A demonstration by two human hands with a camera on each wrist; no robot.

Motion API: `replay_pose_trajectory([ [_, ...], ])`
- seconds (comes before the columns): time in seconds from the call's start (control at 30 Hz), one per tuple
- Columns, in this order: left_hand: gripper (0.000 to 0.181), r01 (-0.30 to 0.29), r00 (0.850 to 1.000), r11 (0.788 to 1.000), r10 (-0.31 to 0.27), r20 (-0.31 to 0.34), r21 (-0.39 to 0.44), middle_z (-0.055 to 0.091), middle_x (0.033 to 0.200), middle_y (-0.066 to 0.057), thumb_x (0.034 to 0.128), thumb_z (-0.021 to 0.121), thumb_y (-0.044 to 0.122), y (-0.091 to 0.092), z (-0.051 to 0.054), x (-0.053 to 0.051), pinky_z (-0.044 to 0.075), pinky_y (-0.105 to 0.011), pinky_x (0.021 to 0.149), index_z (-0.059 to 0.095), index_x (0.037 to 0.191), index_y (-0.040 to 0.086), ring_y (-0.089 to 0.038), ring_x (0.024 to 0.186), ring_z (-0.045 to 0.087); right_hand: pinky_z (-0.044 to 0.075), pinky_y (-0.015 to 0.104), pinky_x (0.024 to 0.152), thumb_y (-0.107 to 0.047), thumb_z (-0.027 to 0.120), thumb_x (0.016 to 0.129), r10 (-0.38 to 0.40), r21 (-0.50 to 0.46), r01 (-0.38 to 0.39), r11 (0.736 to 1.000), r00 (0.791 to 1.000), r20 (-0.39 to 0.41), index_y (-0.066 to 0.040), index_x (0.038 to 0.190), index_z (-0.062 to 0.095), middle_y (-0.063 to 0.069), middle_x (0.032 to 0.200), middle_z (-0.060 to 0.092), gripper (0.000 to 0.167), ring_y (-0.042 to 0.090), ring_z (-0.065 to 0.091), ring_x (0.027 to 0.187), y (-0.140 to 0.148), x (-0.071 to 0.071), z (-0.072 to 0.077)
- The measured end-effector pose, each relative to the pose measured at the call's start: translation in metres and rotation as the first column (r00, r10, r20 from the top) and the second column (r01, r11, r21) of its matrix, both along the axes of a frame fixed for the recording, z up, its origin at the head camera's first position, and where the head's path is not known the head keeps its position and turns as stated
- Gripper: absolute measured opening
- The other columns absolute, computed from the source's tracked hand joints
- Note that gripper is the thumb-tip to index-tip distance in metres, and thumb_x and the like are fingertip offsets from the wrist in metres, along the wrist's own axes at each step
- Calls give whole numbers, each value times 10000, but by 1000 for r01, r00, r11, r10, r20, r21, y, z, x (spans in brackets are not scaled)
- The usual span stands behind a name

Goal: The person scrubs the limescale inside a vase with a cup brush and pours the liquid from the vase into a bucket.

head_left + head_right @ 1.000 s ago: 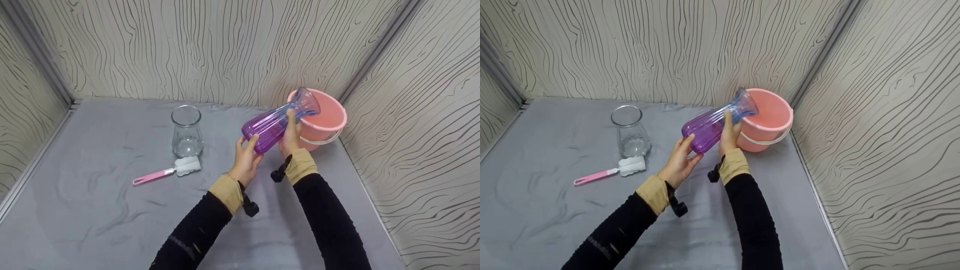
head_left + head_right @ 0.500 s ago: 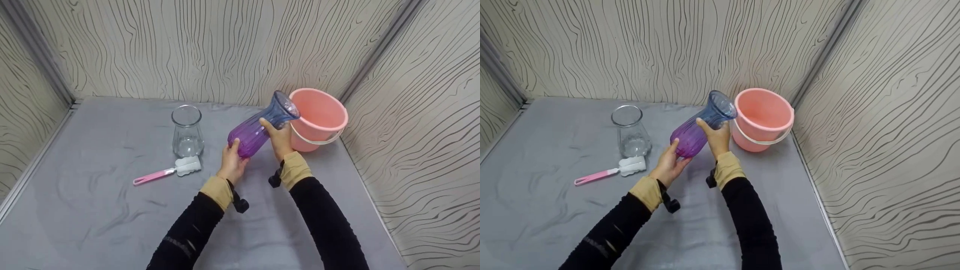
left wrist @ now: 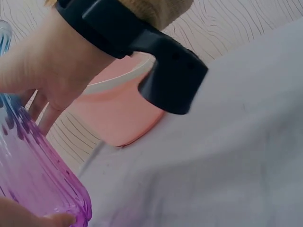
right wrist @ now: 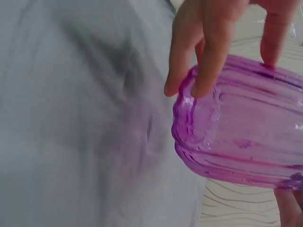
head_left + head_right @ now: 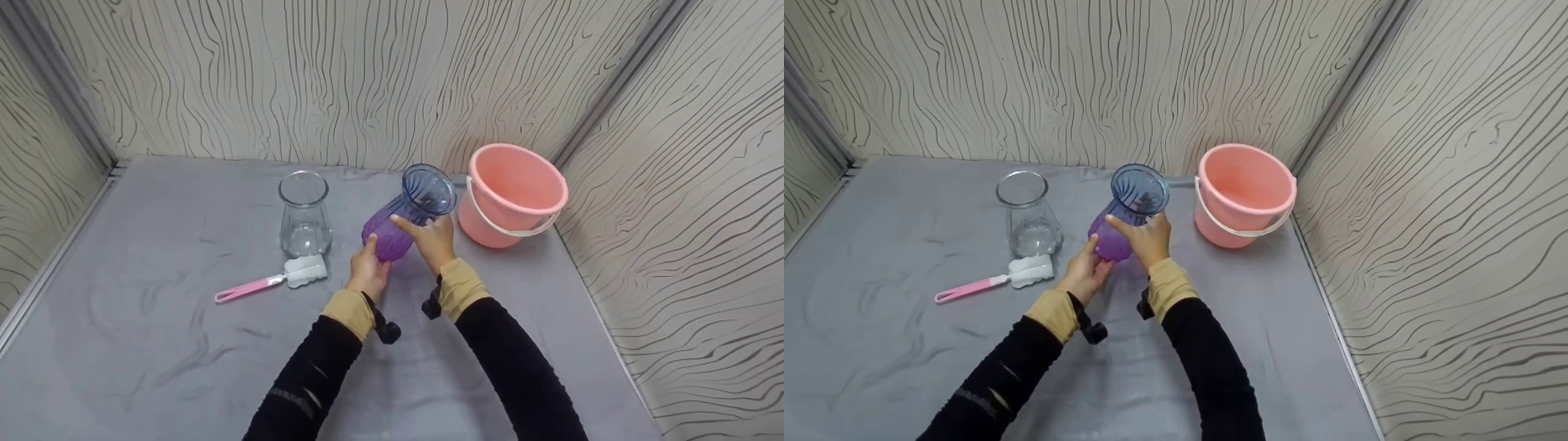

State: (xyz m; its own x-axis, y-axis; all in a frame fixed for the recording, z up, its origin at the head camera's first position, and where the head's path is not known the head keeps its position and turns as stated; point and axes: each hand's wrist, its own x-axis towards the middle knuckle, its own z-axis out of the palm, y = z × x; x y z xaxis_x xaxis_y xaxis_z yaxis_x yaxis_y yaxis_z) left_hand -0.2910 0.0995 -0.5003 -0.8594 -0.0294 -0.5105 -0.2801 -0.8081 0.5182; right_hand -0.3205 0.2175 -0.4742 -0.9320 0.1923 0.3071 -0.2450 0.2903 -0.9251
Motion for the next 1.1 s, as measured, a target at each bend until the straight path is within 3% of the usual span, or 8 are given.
replay_pose_trajectory([
  [0.2,657,-1,1000,997,-1,-20,-81,258,1608,-259,1051,535,162,3,11,-3,296,-468,1196,196,1552,-95,-355,1493,266,433,369,1096,-297,957,675,-49,88,54,995,997,-62,8,1431,467,164,1342,625,950,276,579,1261,-6,-1,-10],
  [0.37,583,1,997,999,-5,-75,-48,349,1556,-282,1044,516,79,8,18,-4,326,-456,1182,245,1526,-105,-368,1445,362,494,473,1023,-353,955,655,-79,271,142,952,970,-229,125,1381,443,273,1252,637,1008,395,629,1156,-4,-3,-21],
  [0.53,595,-29,996,999,26,-86,-26,265,1616,-229,1036,496,25,9,24,-6,336,-463,1175,230,1562,-65,-342,1466,326,529,502,968,-359,951,657,-79,353,189,916,950,-303,150,1345,467,283,1217,648,983,408,654,1088,-8,-5,-29],
  [0.7,521,-25,996,998,20,-91,-52,380,1562,-212,1036,457,-18,4,23,-5,460,-403,1035,340,1543,-27,-294,1272,503,525,487,989,-178,953,657,-96,307,183,934,956,-278,156,1353,464,282,1244,637,914,398,640,1123,-16,-3,-37],
  [0.8,496,-4,995,997,-4,-96,-82,481,1489,-218,1038,455,-23,1,19,-5,477,-362,933,387,1529,-11,-238,1113,557,498,445,1031,-217,956,665,-129,251,181,951,969,-210,116,1369,476,239,1265,647,915,356,634,1158,-21,-3,-40],
  [0.87,490,6,995,996,-15,-99,-92,504,1470,-215,1046,449,-17,0,16,-5,477,-352,947,391,1532,2,-212,1080,564,489,419,1044,-238,958,669,-141,203,172,964,978,-156,82,1385,482,213,1279,652,917,335,629,1181,-24,-4,-40],
  [1.0,492,10,994,997,-18,-112,-78,464,1504,-204,1062,393,-3,-4,13,-7,432,-383,1044,362,1552,17,-229,1152,536,492,391,1044,-279,966,662,-142,155,156,976,985,-97,30,1404,489,187,1286,661,935,316,630,1195,-30,-5,-40],
  [1.1,499,15,992,997,-24,-126,-71,402,1556,-201,1059,354,-4,-8,12,-9,389,-412,1120,346,1558,15,-295,1311,478,495,390,1041,-287,969,657,-137,159,153,975,985,-109,19,1404,488,197,1282,663,940,325,634,1195,-32,-9,-40],
])
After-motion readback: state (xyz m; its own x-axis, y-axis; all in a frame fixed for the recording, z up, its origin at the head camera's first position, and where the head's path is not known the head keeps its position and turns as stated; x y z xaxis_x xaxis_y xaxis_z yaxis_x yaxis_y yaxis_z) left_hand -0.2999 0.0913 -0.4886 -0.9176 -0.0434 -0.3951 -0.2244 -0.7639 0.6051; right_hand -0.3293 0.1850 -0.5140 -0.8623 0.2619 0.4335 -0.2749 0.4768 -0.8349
